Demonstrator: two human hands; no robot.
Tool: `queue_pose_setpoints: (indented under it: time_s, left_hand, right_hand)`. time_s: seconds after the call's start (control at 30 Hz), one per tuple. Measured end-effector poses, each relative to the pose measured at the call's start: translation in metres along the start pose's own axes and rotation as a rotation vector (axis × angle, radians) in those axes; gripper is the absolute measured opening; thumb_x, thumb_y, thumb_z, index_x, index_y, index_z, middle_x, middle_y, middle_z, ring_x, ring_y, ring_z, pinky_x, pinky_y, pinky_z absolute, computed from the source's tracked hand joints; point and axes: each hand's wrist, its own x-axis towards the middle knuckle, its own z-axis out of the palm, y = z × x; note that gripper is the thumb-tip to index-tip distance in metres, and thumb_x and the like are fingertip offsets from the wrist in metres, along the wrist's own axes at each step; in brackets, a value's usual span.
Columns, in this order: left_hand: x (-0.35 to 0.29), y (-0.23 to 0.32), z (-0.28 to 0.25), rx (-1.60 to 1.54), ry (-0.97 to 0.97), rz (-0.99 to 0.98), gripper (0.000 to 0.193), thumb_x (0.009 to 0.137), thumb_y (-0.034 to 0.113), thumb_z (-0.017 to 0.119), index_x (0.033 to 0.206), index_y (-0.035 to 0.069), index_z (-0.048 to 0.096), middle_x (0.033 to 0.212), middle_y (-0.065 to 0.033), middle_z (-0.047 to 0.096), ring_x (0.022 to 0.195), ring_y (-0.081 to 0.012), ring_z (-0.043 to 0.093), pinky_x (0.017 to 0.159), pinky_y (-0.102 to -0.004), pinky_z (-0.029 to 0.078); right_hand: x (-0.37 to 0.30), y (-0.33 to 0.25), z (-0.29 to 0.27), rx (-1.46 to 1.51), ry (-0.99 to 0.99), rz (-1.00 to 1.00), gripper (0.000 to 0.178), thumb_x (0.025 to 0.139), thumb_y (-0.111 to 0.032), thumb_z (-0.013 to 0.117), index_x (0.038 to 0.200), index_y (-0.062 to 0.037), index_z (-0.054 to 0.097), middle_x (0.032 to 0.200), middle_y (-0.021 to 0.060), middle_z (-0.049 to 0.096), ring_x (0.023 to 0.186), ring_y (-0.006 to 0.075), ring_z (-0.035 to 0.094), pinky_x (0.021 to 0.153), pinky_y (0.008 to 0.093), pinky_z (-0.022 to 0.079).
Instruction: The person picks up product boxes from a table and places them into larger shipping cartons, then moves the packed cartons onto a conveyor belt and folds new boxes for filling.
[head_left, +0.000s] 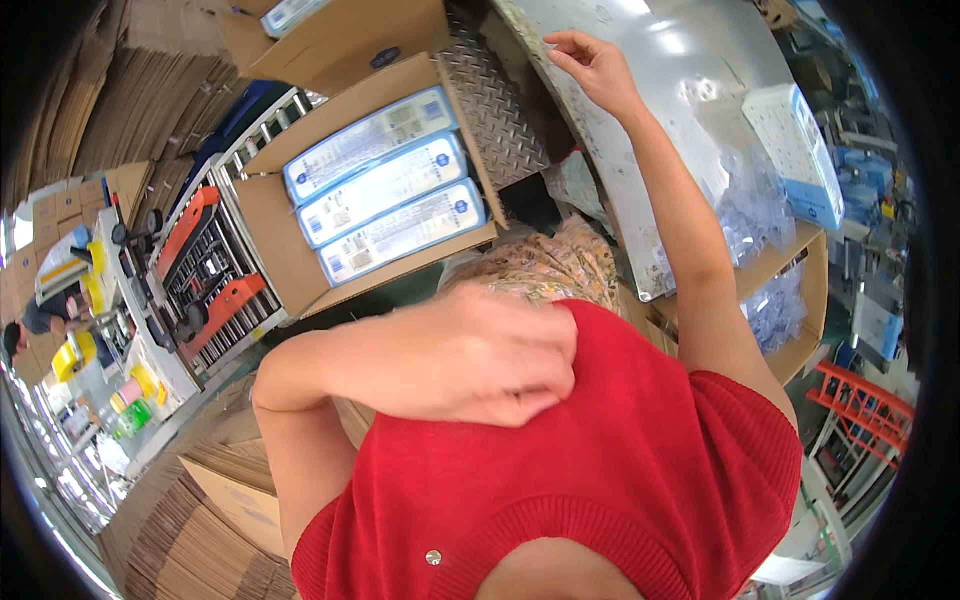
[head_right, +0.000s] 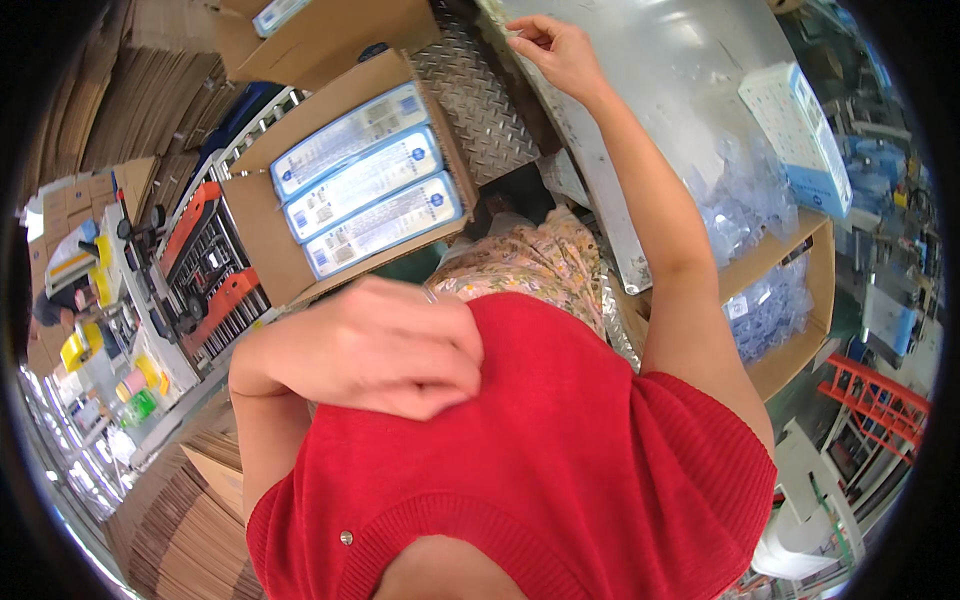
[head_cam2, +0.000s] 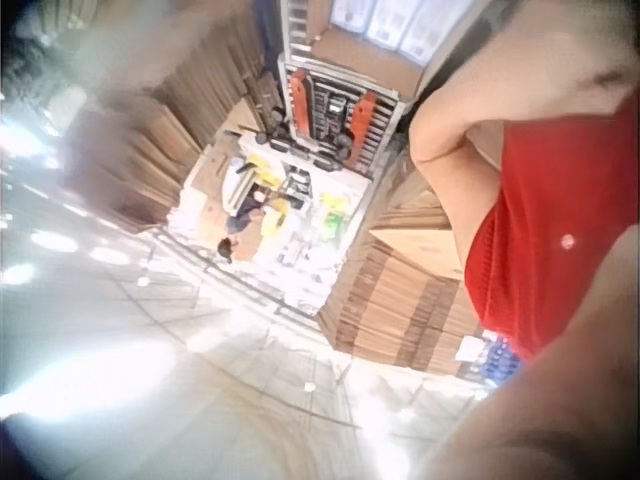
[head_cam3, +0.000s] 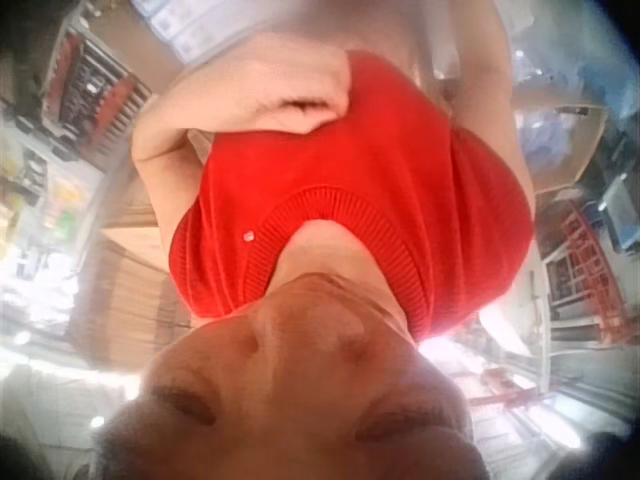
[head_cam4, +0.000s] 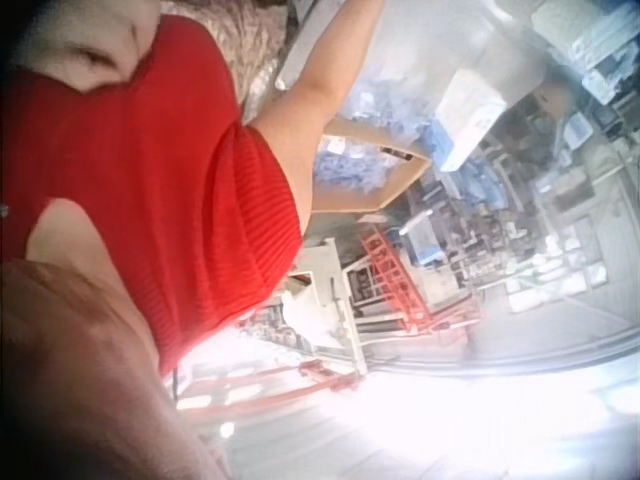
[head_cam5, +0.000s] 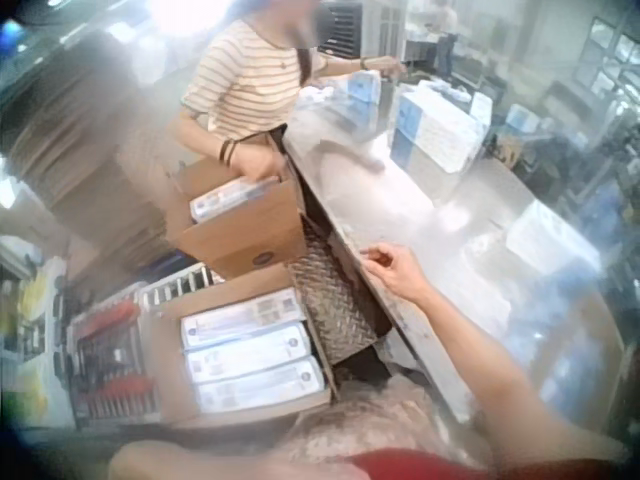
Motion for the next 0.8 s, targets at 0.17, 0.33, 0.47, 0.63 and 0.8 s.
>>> queue_pose_setpoints:
  time_s: [0.17,0.33,0.47,0.63,0.8]
  left_hand:
    - [0.059,-0.078,-0.061,0.322,0.267,-0.276,0.005,0.071,-0.001,0.062,0.075,0.0,0.059,0.07,-0.0045,0.056,0.061,-0.0137,0.054,0.057,-0.025,0.045]
    - [0.101,-0.188,-0.039,1.199,-0.108,-0.217,0.017,0.075,0.001,0.056,0.087,0.007,0.065,0.086,-0.0029,0.067,0.113,-0.0283,0.053,0.099,-0.0477,0.035]
    - [0.141,-0.175,-0.048,1.298,-0.286,-0.622,0.022,0.07,-0.005,0.054,0.082,0.007,0.068,0.084,-0.0072,0.067,0.125,-0.0251,0.047,0.111,-0.0495,0.025]
    - [0.061,-0.147,-0.111,1.145,0.162,-0.415,0.078,0.073,-0.006,0.064,0.142,0.011,0.034,0.149,-0.0128,0.029,0.138,-0.0326,0.026,0.112,-0.0435,0.025]
    - [-0.138,-0.099,-0.176,1.273,0.536,-0.779,0.065,0.076,0.013,0.07,0.134,0.002,0.041,0.132,-0.0201,0.047,0.12,-0.037,0.046,0.101,-0.0403,0.039]
  right_hand:
    - [-0.031,0.029,-0.063,0.003,0.117,0.141,0.025,0.088,-0.018,0.065,0.11,-0.0052,0.065,0.084,-0.0007,0.063,0.08,0.0072,0.058,0.074,0.0225,0.046]
    - [-0.045,0.039,-0.098,-0.124,0.142,0.29,0.022,0.083,-0.012,0.066,0.104,-0.0071,0.068,0.077,0.0036,0.066,0.072,0.0102,0.059,0.072,0.0247,0.048]
    - [-0.051,0.045,-0.098,-0.375,0.222,0.006,0.031,0.084,-0.01,0.064,0.115,-0.0112,0.064,0.091,0.0035,0.066,0.087,0.014,0.059,0.078,0.0277,0.047]
    - [-0.035,0.023,-0.058,-0.093,0.081,0.011,0.039,0.081,-0.009,0.066,0.119,-0.0072,0.058,0.1,0.0098,0.064,0.086,0.0196,0.062,0.081,0.0342,0.048]
    - [-0.049,-0.03,0.031,-0.044,-0.33,-0.01,0.041,0.086,-0.022,0.062,0.121,-0.0021,0.054,0.101,0.0129,0.059,0.091,0.0309,0.058,0.085,0.0389,0.047]
